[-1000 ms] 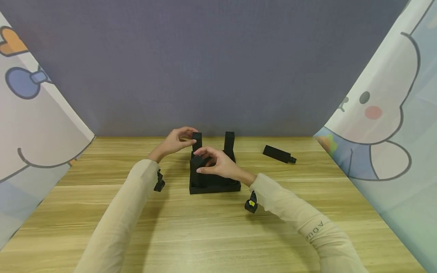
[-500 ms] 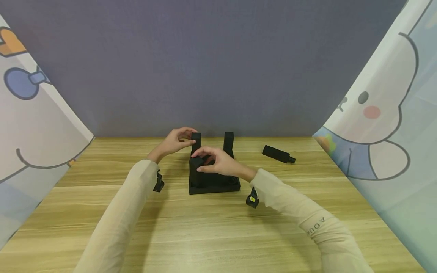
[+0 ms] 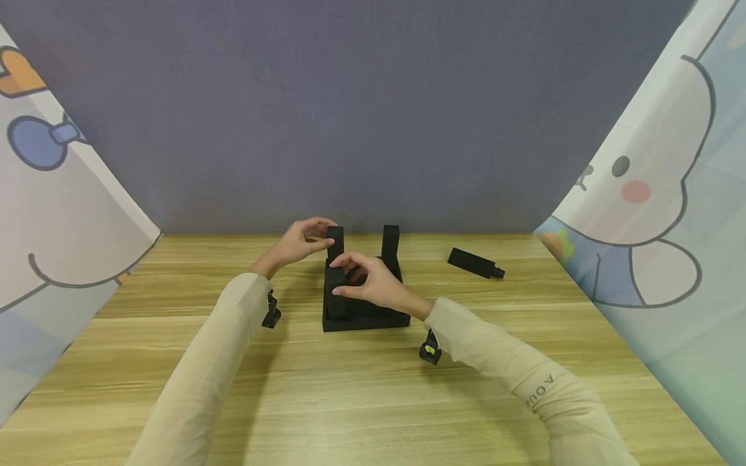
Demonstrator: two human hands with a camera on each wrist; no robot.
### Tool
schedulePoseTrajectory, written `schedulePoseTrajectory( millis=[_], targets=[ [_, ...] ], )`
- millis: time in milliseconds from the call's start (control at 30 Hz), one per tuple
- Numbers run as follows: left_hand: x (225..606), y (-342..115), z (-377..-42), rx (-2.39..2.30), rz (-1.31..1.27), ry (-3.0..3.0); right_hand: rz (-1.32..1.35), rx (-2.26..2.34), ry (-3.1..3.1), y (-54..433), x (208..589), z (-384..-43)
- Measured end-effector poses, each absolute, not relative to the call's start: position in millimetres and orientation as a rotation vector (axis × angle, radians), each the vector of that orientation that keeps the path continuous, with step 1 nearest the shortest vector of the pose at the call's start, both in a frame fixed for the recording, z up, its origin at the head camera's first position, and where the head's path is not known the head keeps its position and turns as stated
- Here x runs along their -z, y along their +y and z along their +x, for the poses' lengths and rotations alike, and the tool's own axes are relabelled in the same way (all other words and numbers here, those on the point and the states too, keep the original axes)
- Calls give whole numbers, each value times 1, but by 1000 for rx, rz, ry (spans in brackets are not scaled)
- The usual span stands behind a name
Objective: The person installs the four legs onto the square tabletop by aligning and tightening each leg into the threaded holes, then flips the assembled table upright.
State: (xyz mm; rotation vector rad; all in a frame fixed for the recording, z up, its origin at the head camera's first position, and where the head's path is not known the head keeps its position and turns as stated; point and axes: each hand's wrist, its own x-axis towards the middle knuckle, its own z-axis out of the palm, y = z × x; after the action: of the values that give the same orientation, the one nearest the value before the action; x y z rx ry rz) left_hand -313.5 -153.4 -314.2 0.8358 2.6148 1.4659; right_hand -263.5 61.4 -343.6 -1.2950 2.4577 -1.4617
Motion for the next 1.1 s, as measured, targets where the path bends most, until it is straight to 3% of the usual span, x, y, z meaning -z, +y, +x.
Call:
schedulePoseTrajectory(
  millis=[300, 1100],
  targets=[
    [315, -155, -315, -1454, 849, 2629, -1449, 1210, 2317, 69, 328, -274],
    [314, -154, -312, -1498, 825, 2580, -1396, 1278, 2440, 65, 337, -267]
  ],
)
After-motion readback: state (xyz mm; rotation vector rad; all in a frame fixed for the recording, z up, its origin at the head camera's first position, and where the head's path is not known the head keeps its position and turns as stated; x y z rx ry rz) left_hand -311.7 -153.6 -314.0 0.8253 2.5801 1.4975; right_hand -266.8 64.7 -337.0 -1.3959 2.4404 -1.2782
